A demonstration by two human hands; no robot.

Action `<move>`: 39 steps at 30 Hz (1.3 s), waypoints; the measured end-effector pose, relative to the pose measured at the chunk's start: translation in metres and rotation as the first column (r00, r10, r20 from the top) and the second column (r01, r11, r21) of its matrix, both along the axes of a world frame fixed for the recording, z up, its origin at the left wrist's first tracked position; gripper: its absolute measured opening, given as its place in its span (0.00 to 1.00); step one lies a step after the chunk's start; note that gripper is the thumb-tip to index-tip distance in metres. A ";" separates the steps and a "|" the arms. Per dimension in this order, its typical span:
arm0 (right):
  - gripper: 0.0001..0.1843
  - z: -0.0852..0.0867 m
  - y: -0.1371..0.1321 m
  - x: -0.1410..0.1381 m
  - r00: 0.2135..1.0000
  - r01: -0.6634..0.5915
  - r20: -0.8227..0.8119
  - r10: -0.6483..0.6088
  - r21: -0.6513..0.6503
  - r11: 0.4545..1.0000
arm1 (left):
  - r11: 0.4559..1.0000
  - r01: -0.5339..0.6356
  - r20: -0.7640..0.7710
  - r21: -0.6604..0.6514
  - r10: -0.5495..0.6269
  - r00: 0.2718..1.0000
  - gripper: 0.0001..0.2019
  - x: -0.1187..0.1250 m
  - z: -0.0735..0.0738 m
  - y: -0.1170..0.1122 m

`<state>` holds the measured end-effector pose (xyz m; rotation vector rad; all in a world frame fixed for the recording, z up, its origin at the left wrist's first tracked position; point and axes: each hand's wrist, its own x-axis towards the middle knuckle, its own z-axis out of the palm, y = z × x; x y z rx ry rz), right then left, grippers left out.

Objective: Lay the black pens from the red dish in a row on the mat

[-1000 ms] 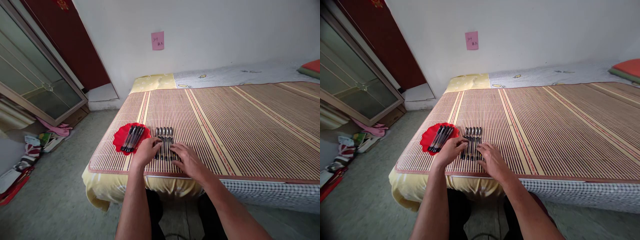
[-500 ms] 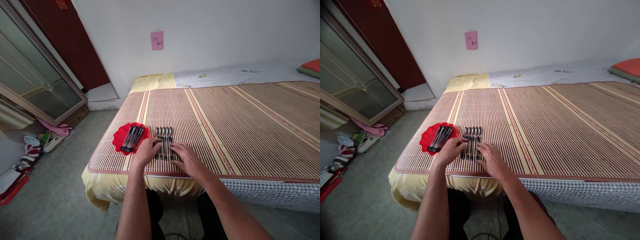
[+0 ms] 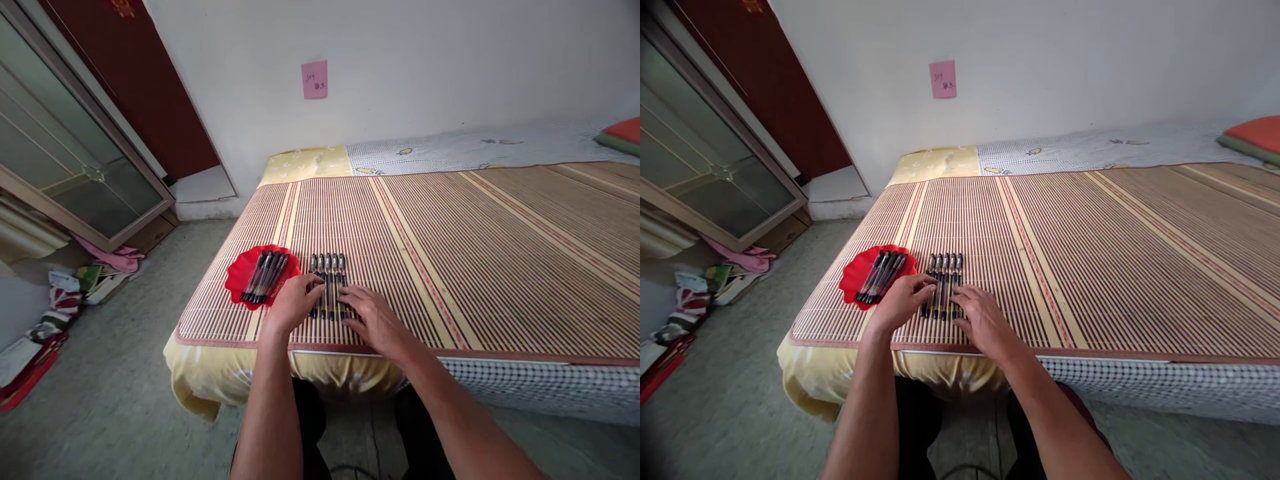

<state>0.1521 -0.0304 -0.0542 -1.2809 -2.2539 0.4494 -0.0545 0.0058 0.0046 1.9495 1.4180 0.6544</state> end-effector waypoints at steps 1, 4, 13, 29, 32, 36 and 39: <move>0.24 0.000 0.000 0.000 1.000 -0.001 0.001 0.001 -0.003 1.000 | 1.000 0.002 -0.002 0.000 -0.002 1.000 0.13 0.000 0.000 0.000; 0.25 0.000 0.000 0.000 1.000 -0.001 -0.011 0.001 -0.010 1.000 | 1.000 -0.001 -0.007 0.001 0.001 1.000 0.13 0.000 0.001 0.000; 0.28 0.007 0.001 0.009 0.998 0.039 -0.048 -0.043 -0.084 0.996 | 1.000 -0.001 -0.007 -0.005 0.001 1.000 0.13 -0.002 0.002 0.000; 0.24 0.012 0.001 0.021 0.991 0.129 -0.008 -0.133 -0.173 0.976 | 1.000 -0.001 -0.016 0.002 0.001 1.000 0.13 -0.005 0.001 0.000; 0.25 0.010 0.001 0.022 0.994 0.102 -0.030 -0.107 -0.138 0.985 | 1.000 -0.001 -0.015 0.002 0.001 1.000 0.13 -0.005 0.001 0.000; 0.25 0.011 0.001 0.020 0.996 0.064 -0.047 -0.070 -0.125 0.990 | 1.000 -0.005 -0.023 -0.002 0.005 1.000 0.13 -0.004 0.003 -0.001; 0.26 0.012 0.000 0.018 0.997 0.059 -0.041 -0.066 -0.136 0.989 | 1.000 -0.004 -0.017 -0.004 0.004 1.000 0.13 -0.003 0.003 -0.001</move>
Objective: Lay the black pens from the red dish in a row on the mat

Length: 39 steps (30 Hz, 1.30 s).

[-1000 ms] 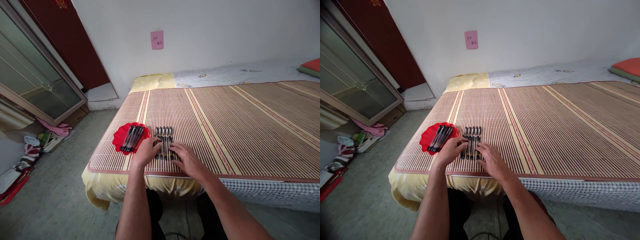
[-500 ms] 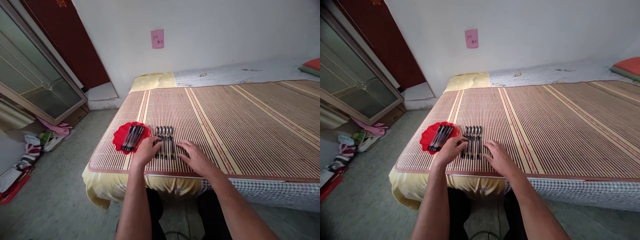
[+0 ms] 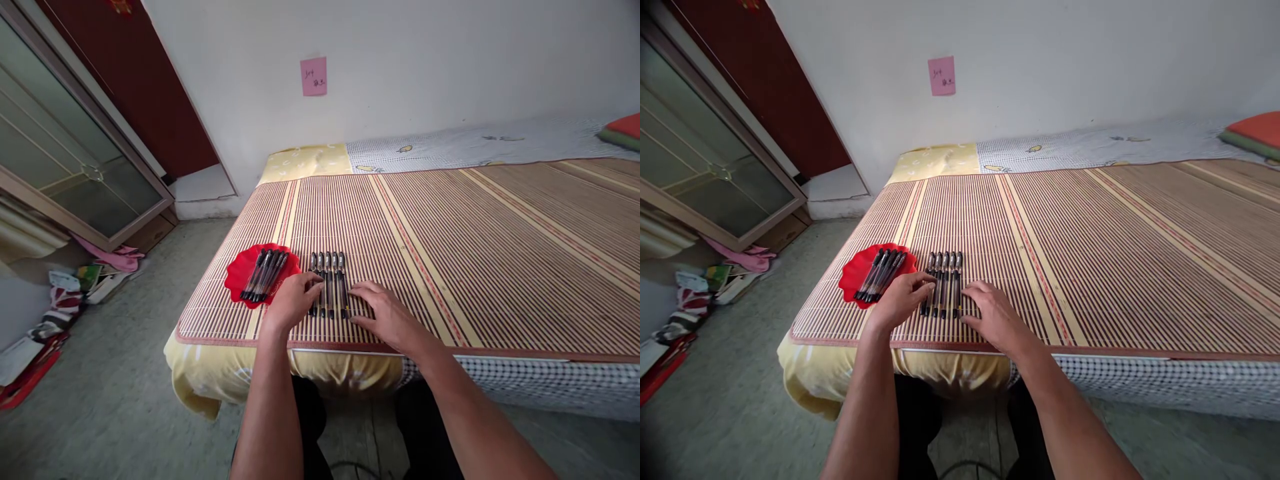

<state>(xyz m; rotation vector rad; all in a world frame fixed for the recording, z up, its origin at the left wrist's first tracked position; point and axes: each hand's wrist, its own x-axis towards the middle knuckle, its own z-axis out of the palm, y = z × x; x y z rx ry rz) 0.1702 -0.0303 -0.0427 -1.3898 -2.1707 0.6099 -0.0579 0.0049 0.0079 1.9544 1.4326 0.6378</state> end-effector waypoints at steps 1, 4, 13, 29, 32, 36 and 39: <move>0.26 0.000 0.000 -0.001 1.000 -0.003 -0.004 0.003 0.002 1.000 | 1.000 -0.002 0.001 0.002 0.002 1.000 0.13 0.000 0.000 0.000; 0.25 -0.002 0.000 -0.002 1.000 -0.014 -0.019 0.014 0.015 1.000 | 1.000 -0.008 -0.002 0.008 0.008 1.000 0.13 -0.001 -0.001 0.001; 0.26 -0.003 0.000 -0.007 1.000 -0.020 0.006 0.020 0.031 0.999 | 1.000 -0.003 -0.009 0.006 0.003 1.000 0.13 0.000 -0.003 0.001; 0.23 -0.001 0.001 -0.008 0.999 -0.026 0.024 0.025 0.049 0.998 | 1.000 -0.003 -0.020 0.011 0.003 1.000 0.14 0.001 0.000 0.000; 0.22 -0.002 0.000 -0.008 0.999 -0.031 0.023 0.030 0.051 0.998 | 1.000 0.000 -0.020 0.013 0.000 1.000 0.13 0.002 0.001 0.000; 0.22 -0.001 -0.001 -0.007 1.000 -0.019 0.000 0.019 0.034 0.999 | 1.000 0.000 -0.014 0.013 0.000 1.000 0.13 0.001 0.001 0.000; 0.17 0.004 -0.001 -0.007 0.996 0.017 -0.084 -0.011 0.071 0.997 | 1.000 -0.007 -0.008 0.005 0.007 1.000 0.13 0.001 0.001 -0.001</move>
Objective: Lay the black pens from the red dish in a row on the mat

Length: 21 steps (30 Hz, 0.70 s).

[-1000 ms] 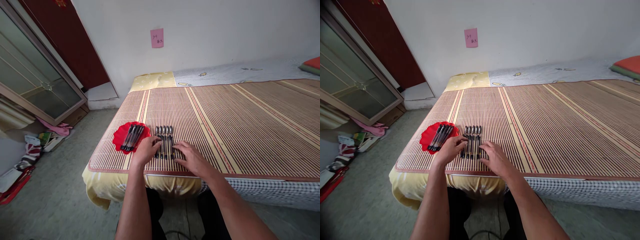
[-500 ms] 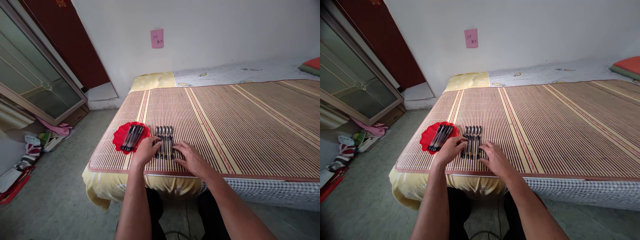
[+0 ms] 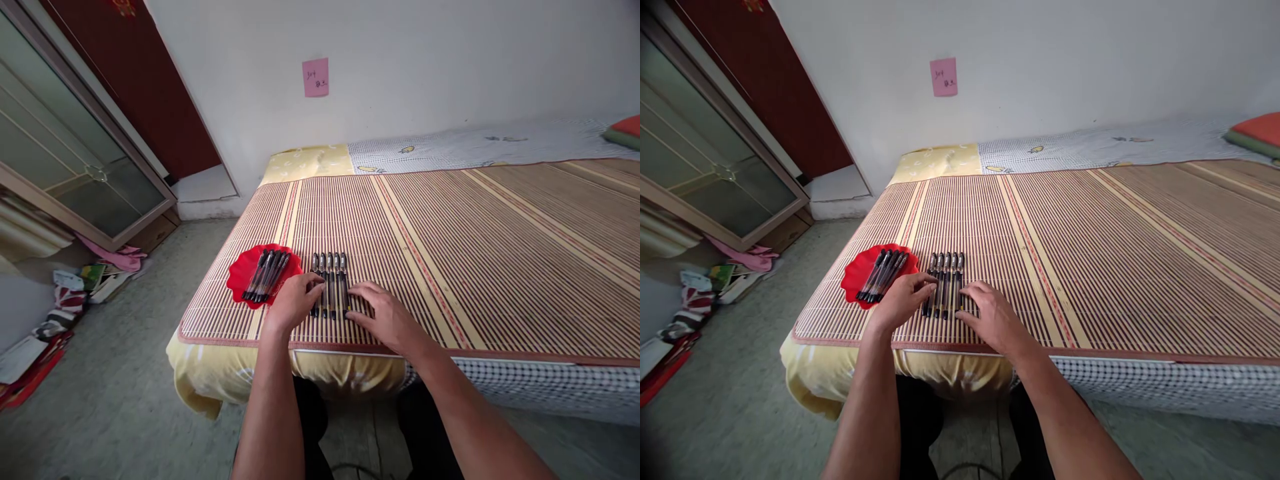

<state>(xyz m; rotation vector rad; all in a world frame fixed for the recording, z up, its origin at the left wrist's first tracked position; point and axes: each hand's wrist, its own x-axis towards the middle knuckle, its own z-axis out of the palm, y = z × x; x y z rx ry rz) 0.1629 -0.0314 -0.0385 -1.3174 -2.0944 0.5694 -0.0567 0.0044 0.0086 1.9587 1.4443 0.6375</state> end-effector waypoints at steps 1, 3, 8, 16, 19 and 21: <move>0.13 0.002 0.000 0.000 0.999 0.029 -0.037 -0.028 0.040 0.999 | 1.000 0.000 0.002 -0.005 0.000 1.000 0.13 0.000 -0.001 0.000; 0.11 0.004 0.000 -0.001 0.988 0.123 -0.107 -0.108 0.146 0.982 | 1.000 0.002 0.008 -0.014 -0.002 1.000 0.12 0.002 -0.002 -0.001; 0.17 -0.003 0.002 -0.004 0.966 0.233 -0.188 -0.180 0.316 0.920 | 0.997 -0.051 0.049 0.049 0.049 0.998 0.09 -0.002 -0.003 -0.001; 0.15 -0.011 0.006 -0.008 0.944 0.281 -0.264 -0.196 0.337 0.899 | 0.628 -0.694 0.054 0.353 0.727 0.685 0.07 -0.056 0.000 0.005; 0.15 -0.013 0.008 -0.007 0.945 0.273 -0.269 -0.187 0.334 0.902 | 0.619 -0.698 -0.054 0.361 0.761 0.646 0.08 -0.067 -0.006 0.007; 0.15 -0.014 0.009 -0.006 0.945 0.269 -0.270 -0.183 0.330 0.905 | 0.630 -0.685 -0.112 0.367 0.760 0.640 0.09 -0.068 -0.010 0.008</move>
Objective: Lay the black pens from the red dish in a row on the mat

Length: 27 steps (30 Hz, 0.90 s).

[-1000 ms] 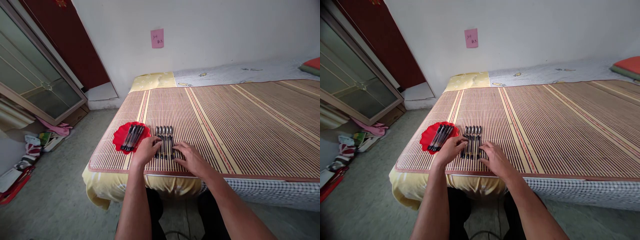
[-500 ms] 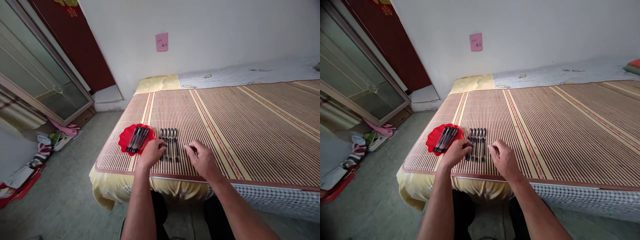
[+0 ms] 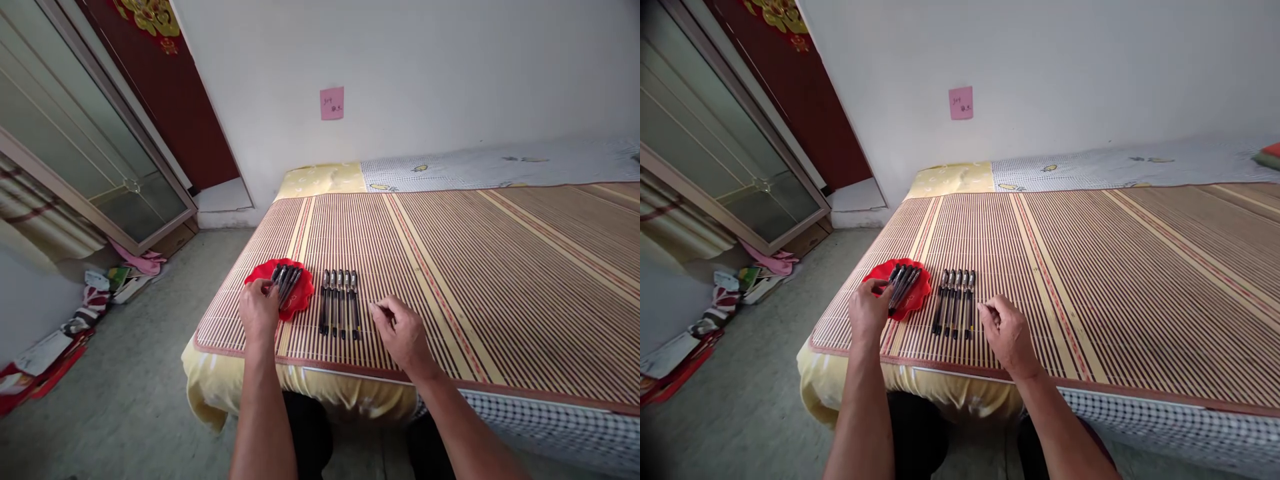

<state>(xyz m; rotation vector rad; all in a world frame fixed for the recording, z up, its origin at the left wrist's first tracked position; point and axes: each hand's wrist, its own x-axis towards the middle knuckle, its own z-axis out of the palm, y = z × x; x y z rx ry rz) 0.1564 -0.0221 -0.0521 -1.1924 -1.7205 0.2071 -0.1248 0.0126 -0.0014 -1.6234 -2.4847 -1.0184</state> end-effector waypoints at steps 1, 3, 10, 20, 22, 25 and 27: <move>0.15 0.000 0.001 0.001 1.000 -0.001 -0.003 0.001 -0.003 1.000 | 1.000 0.002 -0.019 -0.019 -0.003 1.000 0.09 0.000 -0.001 0.000; 0.14 0.000 0.002 0.002 1.000 -0.005 -0.012 0.005 -0.012 1.000 | 0.998 0.019 -0.058 -0.055 -0.022 0.998 0.08 0.002 -0.003 0.001; 0.15 0.004 0.006 0.005 0.999 -0.009 -0.040 0.008 -0.016 1.000 | 0.984 0.017 -0.184 -0.179 -0.051 0.982 0.06 0.002 -0.008 0.004; 0.15 0.007 0.007 0.012 1.000 -0.022 -0.018 0.021 -0.019 1.000 | 0.993 -0.003 -0.159 -0.118 -0.015 0.987 0.04 -0.001 -0.013 0.009; 0.15 0.007 0.007 0.012 1.000 -0.019 -0.022 0.019 -0.026 0.999 | 0.993 0.012 -0.149 -0.119 -0.030 0.988 0.07 -0.002 -0.013 0.009; 0.15 0.006 0.007 0.011 1.000 -0.017 -0.025 0.016 -0.035 0.999 | 0.991 0.037 -0.137 -0.132 -0.055 0.989 0.09 -0.004 -0.016 0.009; 0.15 0.004 0.008 0.011 1.000 -0.015 -0.027 0.014 -0.034 0.999 | 0.991 0.024 -0.112 -0.130 -0.038 0.993 0.10 -0.005 -0.018 0.009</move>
